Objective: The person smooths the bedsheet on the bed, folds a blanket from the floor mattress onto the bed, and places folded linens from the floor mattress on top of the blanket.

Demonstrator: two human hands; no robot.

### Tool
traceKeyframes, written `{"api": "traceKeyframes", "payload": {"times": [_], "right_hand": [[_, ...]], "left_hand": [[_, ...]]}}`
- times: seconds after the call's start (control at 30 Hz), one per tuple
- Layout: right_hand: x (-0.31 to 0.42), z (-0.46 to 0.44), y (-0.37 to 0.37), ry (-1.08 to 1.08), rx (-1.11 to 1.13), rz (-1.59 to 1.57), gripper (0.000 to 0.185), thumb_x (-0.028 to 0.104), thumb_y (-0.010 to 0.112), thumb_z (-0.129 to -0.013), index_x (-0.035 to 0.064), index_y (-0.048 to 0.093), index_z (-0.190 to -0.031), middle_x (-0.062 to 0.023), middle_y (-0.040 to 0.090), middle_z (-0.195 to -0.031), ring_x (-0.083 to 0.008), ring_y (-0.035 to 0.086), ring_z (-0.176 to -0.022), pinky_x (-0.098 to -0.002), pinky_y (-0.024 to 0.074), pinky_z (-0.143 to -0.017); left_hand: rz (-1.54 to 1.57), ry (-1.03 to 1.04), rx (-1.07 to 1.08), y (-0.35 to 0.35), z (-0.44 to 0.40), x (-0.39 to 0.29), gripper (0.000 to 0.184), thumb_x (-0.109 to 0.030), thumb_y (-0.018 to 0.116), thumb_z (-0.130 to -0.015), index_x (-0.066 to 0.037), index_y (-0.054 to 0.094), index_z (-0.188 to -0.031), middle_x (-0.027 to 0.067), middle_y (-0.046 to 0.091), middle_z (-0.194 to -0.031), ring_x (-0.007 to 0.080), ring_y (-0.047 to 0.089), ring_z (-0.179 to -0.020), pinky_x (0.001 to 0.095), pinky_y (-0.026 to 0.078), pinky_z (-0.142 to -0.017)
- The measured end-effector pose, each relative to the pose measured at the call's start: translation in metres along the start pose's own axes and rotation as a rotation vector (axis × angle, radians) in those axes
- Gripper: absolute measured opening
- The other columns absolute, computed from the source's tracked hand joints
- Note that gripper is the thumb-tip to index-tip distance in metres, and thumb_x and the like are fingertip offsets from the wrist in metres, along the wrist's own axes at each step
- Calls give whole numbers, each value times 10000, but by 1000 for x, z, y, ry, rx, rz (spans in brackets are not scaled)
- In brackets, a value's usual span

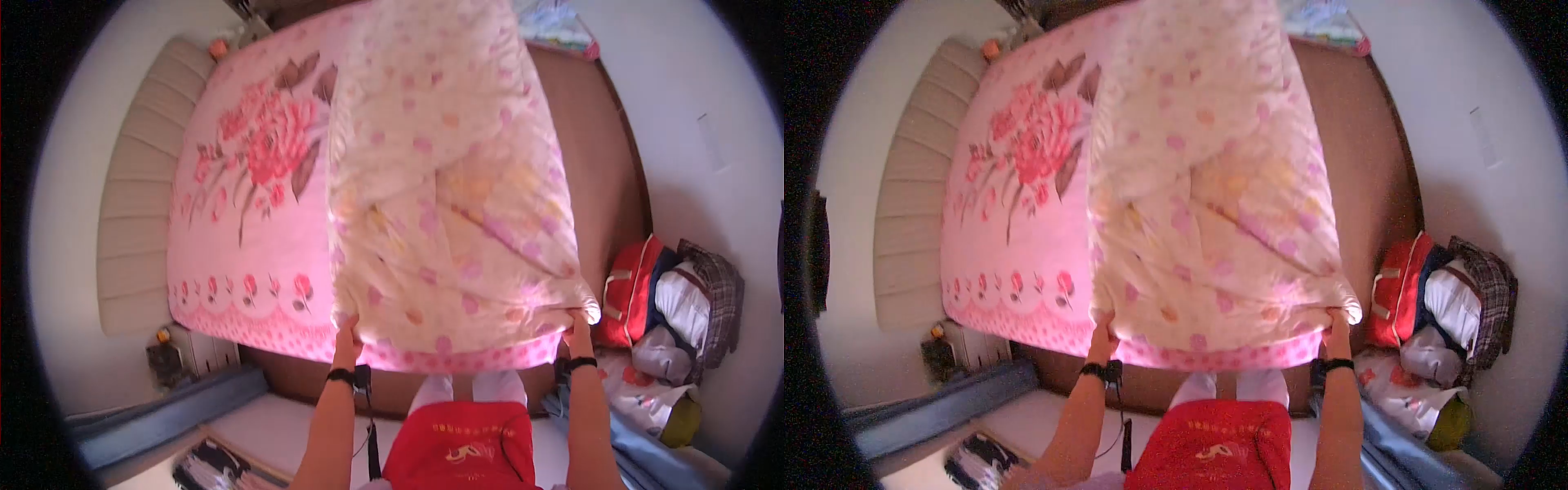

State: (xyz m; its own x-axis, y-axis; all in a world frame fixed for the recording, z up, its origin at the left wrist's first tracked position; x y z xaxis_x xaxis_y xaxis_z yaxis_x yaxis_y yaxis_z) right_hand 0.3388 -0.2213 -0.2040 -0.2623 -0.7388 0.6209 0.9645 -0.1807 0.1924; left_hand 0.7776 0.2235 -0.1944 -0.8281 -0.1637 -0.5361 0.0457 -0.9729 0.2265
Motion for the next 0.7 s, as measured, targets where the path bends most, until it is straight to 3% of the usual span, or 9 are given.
{"api": "traceKeyframes", "payload": {"times": [0.1, 0.17, 0.2, 0.27, 0.4, 0.53, 0.6, 0.67, 0.7], "right_hand": [[86, 69, 55, -231, -56, 425, 371, 0, 567, -681, 13, 506, -1047, -69, 594, -889, -233, 606, -778, -328, 517, -698], [152, 150, 93, -588, 251, 530, 369, -38, 539, -705, -12, 507, -1072, -71, 609, -891, -192, 596, -816, -276, 490, -648], [174, 188, 103, -762, 404, 575, 369, -57, 524, -717, -25, 508, -1084, -72, 616, -892, -172, 591, -835, -250, 476, -623], [201, 247, 93, -609, 390, 295, 390, -83, 500, -724, -27, 515, -1110, -78, 632, -941, -160, 589, -879, -265, 476, -688], [225, 317, 89, -977, 378, 1029, 386, -74, 507, -709, -22, 519, -1091, -132, 633, -920, -217, 612, -863, -311, 470, -749], [206, 309, 72, -994, 371, 1186, 391, -56, 514, -685, -20, 522, -1074, -202, 611, -926, -322, 603, -889, -341, 463, -775], [173, 254, 39, -1019, 350, 1274, 404, -39, 521, -687, -13, 518, -1090, -202, 610, -940, -333, 594, -907, -348, 459, -788], [140, 217, 20, -892, 308, 1400, 420, 52, 559, -709, 9, 510, -1124, -213, 589, -987, -379, 562, -930, -385, 450, -808], [115, 180, -2, -807, 244, 1529, 434, 96, 566, -716, 3, 498, -1134, -219, 573, -1020, -380, 546, -960, -404, 442, -824]], "left_hand": [[-143, 186, 198, 43, 23, -62, 282, -126, 580, -801, 15, 555, -1044, 94, 595, -984, 201, 592, -886, 294, 495, -780], [-33, 206, 267, 109, 136, -119, 298, -88, 518, -816, 58, 518, -1076, 120, 582, -1018, 216, 583, -932, 319, 489, -807], [-41, 218, 397, 104, 159, -136, 346, -69, 495, -820, 53, 467, -1143, 126, 561, -1079, 231, 565, -988, 346, 475, -842], [-69, 268, 419, 84, 208, -153, 387, -68, 485, -824, 29, 426, -1194, 132, 539, -1131, 243, 544, -1033, 369, 458, -872], [-30, 173, 228, 12, 237, -128, 376, -62, 481, -841, -12, 429, -1210, 132, 536, -1140, 268, 549, -1034, 403, 467, -879], [-544, 353, 325, -51, 183, -57, 340, -71, 546, -820, -12, 484, -1149, 125, 550, -1112, 265, 572, -974, 364, 495, -824], [-1778, 967, 303, -49, 172, -42, 404, -74, 562, -811, -35, 446, -1196, 107, 548, -1085, 247, 563, -970, 367, 500, -801], [-616, 169, 207, -57, 131, -9, 352, -104, 590, -803, -62, 488, -1137, 92, 538, -1041, 235, 558, -936, 411, 473, -804], [-129, 12, -35, -60, 117, 7, 325, -119, 604, -799, -75, 509, -1108, 85, 533, -1019, 229, 556, -919, 433, 460, -805]]}}
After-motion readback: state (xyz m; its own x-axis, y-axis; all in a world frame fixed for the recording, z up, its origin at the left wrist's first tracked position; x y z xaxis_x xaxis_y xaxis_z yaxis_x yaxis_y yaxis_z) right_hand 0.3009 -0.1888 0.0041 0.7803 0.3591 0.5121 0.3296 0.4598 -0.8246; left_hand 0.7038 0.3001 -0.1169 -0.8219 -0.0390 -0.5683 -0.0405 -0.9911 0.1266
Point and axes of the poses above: each hand's wrist, its own z-axis away from the middle knuckle, its own y-axis out of the palm, x = y × z, the point moved 4 cm from there along -z, towards the middle knuckle
